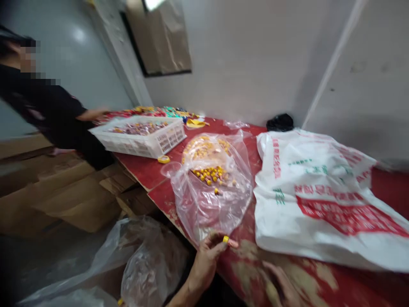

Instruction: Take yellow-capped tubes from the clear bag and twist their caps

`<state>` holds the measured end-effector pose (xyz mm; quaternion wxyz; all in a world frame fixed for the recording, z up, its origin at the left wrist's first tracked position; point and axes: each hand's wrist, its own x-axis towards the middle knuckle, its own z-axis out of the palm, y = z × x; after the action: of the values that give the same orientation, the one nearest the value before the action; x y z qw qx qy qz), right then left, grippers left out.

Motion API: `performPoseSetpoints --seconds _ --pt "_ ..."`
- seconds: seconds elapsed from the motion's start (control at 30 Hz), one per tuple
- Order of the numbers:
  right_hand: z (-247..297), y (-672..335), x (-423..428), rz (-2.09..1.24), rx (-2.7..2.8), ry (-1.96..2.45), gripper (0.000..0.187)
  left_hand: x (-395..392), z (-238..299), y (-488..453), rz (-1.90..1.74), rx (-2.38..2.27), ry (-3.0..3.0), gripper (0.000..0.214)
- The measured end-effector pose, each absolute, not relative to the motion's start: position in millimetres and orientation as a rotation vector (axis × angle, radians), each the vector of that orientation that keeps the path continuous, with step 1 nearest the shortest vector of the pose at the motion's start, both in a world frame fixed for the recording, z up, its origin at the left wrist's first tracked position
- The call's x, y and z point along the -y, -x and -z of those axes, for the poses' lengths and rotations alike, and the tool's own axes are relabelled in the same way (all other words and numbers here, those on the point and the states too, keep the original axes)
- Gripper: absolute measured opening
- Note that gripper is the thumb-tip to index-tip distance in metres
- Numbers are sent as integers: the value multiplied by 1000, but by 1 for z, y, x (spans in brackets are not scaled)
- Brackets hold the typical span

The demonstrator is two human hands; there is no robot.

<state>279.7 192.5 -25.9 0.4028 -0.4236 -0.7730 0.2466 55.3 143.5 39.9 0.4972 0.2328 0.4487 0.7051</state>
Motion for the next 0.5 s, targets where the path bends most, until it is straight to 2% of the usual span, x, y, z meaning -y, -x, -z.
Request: performPoseSetpoints --seconds 0.1,0.17,0.5 --pt "-11 -261 -176 -931 1984 1020 25 -137 -36 -78 -1637 -1046 -521 25" --pt "-25 -256 -177 -1015 2010 978 27 -135 -30 -84 -1605 -1061 -503 28" --pt "-22 -257 -166 -891 2128 911 24 -119 -24 -102 -1466 -1236 -695 26"
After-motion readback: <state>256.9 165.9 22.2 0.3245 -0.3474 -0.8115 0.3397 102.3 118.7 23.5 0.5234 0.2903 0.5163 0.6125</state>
